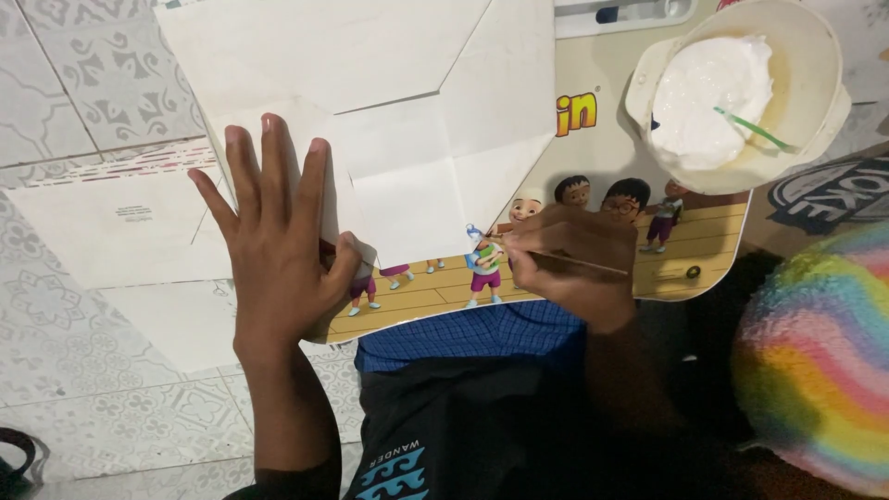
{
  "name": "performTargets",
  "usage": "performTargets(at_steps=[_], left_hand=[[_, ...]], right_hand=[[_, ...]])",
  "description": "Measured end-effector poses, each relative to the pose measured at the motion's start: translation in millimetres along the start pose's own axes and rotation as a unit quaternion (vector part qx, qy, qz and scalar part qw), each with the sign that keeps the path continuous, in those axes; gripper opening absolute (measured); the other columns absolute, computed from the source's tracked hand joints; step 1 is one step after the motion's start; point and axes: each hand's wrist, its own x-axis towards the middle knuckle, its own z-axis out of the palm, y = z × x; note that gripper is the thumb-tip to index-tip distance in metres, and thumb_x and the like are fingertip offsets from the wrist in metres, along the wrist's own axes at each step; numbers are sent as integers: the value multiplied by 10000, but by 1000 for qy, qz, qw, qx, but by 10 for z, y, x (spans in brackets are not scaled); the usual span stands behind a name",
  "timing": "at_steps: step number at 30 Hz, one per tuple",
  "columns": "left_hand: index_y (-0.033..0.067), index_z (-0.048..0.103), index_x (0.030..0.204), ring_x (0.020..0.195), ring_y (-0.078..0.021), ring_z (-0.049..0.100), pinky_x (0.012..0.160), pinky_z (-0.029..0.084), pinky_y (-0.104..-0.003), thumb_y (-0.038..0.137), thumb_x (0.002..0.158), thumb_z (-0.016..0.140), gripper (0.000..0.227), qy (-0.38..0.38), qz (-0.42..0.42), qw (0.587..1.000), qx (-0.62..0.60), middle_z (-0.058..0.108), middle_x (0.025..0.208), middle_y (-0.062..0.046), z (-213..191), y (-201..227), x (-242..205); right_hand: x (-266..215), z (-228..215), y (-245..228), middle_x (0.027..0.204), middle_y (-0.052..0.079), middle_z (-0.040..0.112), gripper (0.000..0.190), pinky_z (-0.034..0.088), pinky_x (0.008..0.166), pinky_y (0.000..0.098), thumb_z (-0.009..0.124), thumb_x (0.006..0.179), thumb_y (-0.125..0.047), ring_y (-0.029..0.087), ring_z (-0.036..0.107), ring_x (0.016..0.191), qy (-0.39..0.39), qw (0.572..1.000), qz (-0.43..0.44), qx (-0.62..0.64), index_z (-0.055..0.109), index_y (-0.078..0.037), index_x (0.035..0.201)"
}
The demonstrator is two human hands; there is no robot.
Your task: Folding paper and applying glue to the edges using a small stick to assemble paper crafts.
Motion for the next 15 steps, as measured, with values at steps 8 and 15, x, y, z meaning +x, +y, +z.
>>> performTargets(at_steps=[8, 15], left_hand=[[162, 368, 1652, 1591, -390, 1, 1221, -97, -736, 286, 788, 658, 920, -7, 0, 1000, -4, 127, 1729, -149, -51, 31, 1], [179, 410, 1635, 1575, -410, 39, 1181, -48, -809, 336, 814, 640, 867, 0, 38, 999, 12, 178, 1715, -160, -88, -1, -30]], right_hand=[[-143, -63, 97, 980, 172, 674, 188, 582, 591, 216, 681, 899, 96, 156, 674, 665, 162, 967, 64, 187, 596, 21, 1049], [-103, -189, -46, 940, 234, 667, 205, 603, 613, 265, 642, 860, 225, 213, 668, 656, 177, 974, 58, 126, 582, 82, 994]])
